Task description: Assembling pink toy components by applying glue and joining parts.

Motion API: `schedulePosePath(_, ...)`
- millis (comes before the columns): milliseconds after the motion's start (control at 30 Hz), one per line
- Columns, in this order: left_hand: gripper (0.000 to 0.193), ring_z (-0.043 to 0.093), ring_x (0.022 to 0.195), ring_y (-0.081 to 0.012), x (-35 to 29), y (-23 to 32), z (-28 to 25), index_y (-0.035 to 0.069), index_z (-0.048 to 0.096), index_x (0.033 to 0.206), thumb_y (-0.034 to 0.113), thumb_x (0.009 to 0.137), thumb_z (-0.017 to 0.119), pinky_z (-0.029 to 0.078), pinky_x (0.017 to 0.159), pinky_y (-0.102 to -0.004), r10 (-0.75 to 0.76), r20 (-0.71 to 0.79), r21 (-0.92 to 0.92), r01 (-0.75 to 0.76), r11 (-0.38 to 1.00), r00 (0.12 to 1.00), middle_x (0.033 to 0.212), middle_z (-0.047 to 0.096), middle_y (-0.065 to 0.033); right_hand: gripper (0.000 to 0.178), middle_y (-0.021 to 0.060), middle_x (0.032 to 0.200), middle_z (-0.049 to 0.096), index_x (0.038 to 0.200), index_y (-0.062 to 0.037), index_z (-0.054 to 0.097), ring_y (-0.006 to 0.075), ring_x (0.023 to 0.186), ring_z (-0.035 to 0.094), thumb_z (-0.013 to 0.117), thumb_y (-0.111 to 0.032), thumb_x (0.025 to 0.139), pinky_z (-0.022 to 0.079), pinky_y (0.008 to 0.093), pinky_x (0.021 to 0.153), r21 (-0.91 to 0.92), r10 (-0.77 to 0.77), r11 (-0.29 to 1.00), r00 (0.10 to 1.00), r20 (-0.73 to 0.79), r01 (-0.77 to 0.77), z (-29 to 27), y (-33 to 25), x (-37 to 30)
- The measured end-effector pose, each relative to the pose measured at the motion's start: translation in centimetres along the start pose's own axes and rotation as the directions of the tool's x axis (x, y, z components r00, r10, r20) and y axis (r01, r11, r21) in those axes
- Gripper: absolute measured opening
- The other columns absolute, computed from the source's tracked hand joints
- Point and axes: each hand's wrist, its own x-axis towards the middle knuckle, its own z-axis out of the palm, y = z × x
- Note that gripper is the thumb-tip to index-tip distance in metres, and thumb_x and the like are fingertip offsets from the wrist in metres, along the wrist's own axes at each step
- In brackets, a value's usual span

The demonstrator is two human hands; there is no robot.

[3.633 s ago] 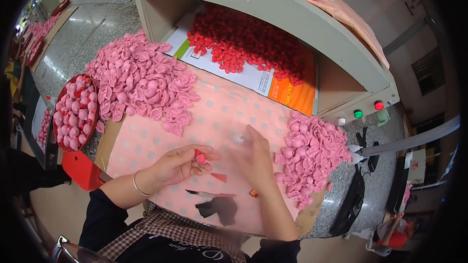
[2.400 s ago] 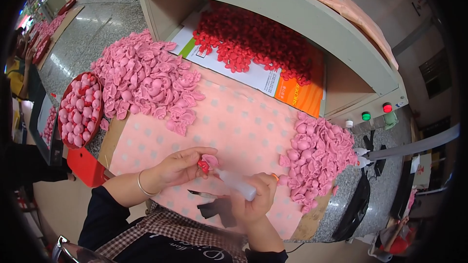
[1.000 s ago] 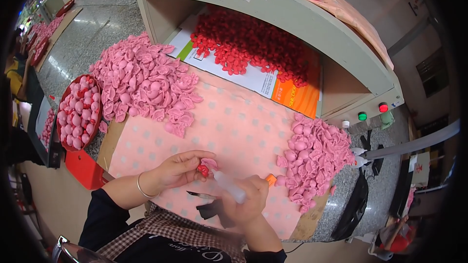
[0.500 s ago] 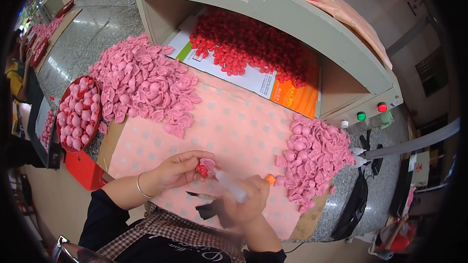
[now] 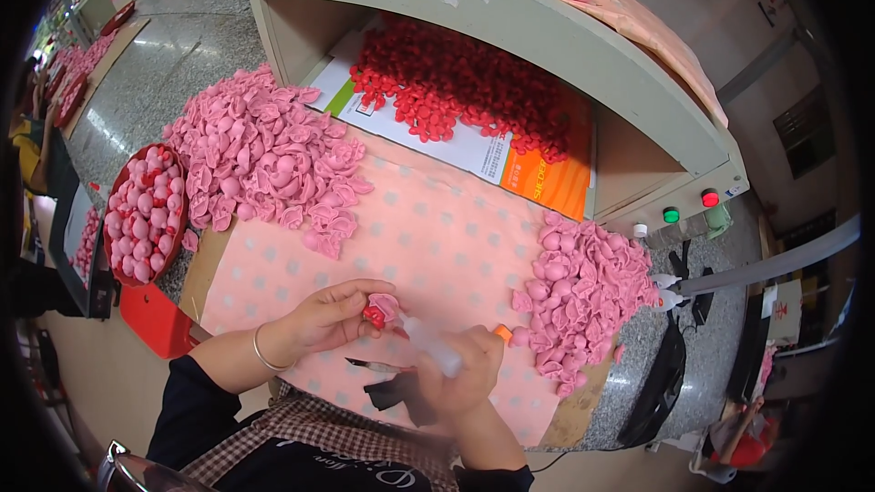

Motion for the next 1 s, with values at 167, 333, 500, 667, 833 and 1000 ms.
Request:
schedulePosePath(167,0.038,0.047,0.109,-0.0275,-0.22,-0.20,-0.27,0.004,0.038,0.123,0.023,0.091,0.040,0.044,0.084,-0.0338,0.007,-0.018,-0.001,-0.007,1.000,1.000,0.120,0.045,-0.0170,0.025,0.0092,0.077,0.043,0.089,-0.0024,0.048,0.0202,0.069,0.040,0.055,-0.023,0.077,0.034,0.0311,0.061,-0.010,0.000,1.000,1.000,0.008,0.000,-0.11,-0.22,0.02)
schedulePosePath(333,0.038,0.045,0.112,-0.0283,-0.15,-0.11,-0.13,0.005,0.038,0.123,0.024,0.090,0.041,0.042,0.087,-0.0346,-0.011,-0.042,-0.012,0.010,1.000,0.999,0.121,0.044,-0.0171,0.024,0.0089,0.077,0.044,0.088,-0.0026,0.048,0.0216,0.073,0.039,0.055,-0.022,0.077,0.034,0.0320,0.064,-0.038,-0.001,0.999,1.000,0.009,0.001,-0.20,-0.22,-0.03)
schedulePosePath(500,0.038,0.044,0.113,-0.0282,-0.08,-0.19,-0.43,0.006,0.039,0.123,0.023,0.090,0.042,0.042,0.088,-0.0348,-0.017,-0.064,-0.003,0.017,1.000,0.998,0.123,0.043,-0.0173,0.025,0.0092,0.077,0.045,0.088,-0.0026,0.048,0.0220,0.074,0.039,0.055,-0.023,0.077,0.035,0.0326,0.064,-0.042,-0.001,0.999,1.000,0.015,0.002,-0.38,-0.09,0.00)
schedulePosePath(667,0.037,0.044,0.113,-0.0282,0.04,-0.26,-0.53,0.007,0.039,0.123,0.023,0.090,0.043,0.043,0.087,-0.0343,-0.011,-0.058,-0.008,0.010,1.000,0.998,0.125,0.042,-0.0175,0.024,0.0092,0.077,0.045,0.088,-0.0028,0.048,0.0222,0.073,0.039,0.055,-0.023,0.077,0.035,0.0330,0.064,-0.049,-0.001,0.999,1.000,0.005,0.002,-0.34,-0.06,0.01)
schedulePosePath(833,0.036,0.045,0.112,-0.0299,0.16,-0.41,-0.89,0.009,0.040,0.123,0.022,0.090,0.043,0.042,0.088,-0.0351,0.005,-0.074,-0.002,-0.005,1.000,0.997,0.126,0.041,-0.0180,0.024,0.0094,0.077,0.045,0.087,-0.0029,0.048,0.0224,0.073,0.040,0.055,-0.023,0.077,0.035,0.0330,0.064,-0.041,-0.003,0.999,1.000,0.004,0.003,-0.41,0.27,-0.11)
schedulePosePath(1000,0.036,0.046,0.110,-0.0251,0.32,-0.35,-0.89,0.008,0.040,0.124,0.021,0.090,0.041,0.042,0.088,-0.0349,0.005,-0.062,-0.022,-0.007,1.000,0.998,0.125,0.042,-0.0149,0.023,0.0094,0.076,0.043,0.086,-0.0027,0.049,0.0217,0.071,0.039,0.056,-0.022,0.076,0.034,0.0324,0.063,-0.056,0.002,0.998,1.000,0.022,-0.001,-0.55,0.22,-0.04)
